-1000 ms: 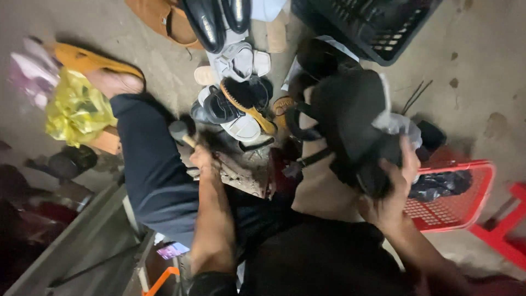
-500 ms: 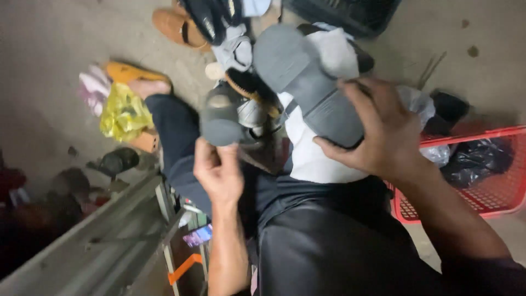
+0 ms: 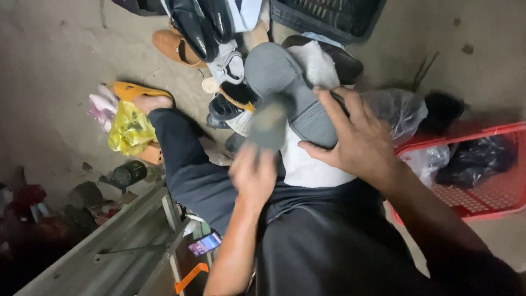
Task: Cleaning and repairing various shoes and sandals using a brush and other hand tools in a workshop.
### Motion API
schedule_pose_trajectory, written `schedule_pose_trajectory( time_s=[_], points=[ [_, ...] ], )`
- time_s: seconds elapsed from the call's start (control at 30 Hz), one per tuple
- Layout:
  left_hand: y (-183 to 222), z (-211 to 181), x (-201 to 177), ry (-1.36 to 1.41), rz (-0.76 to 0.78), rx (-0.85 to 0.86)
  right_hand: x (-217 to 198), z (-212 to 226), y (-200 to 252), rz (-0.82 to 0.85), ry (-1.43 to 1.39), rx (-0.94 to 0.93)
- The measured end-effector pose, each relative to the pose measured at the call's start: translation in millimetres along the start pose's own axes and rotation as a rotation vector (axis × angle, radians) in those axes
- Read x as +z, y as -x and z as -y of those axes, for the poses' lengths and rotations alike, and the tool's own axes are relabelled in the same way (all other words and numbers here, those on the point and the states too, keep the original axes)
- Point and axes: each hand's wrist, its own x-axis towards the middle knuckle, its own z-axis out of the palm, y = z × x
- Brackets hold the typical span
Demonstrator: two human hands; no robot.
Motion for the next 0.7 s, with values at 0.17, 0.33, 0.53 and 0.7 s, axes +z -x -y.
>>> schedule_pose_trajectory(
  time_s=[0.17, 0.33, 0.53, 0.7],
  points=[
    [-2.1, -3.8, 0.7, 0.056, 0.141, -0.035, -11.7, 4.7, -4.6, 0.024, 0.088, -0.048],
    [-3.4, -12.0, -25.7, 0.057, 0.212, -0.122, -4.2, 10.9, -5.1, 0.216, 0.001, 0.076],
    [48.1, 48.0, -13.2, -0.253, 0.013, -0.049, -13.5, 6.1, 1.4, -0.097, 0.254, -0.077],
    [29.0, 10.0, -26.5, 0.008, -0.107, 0.237, -11.7, 3.5, -2.7, -0.133, 0.199, -0.153]
  ],
)
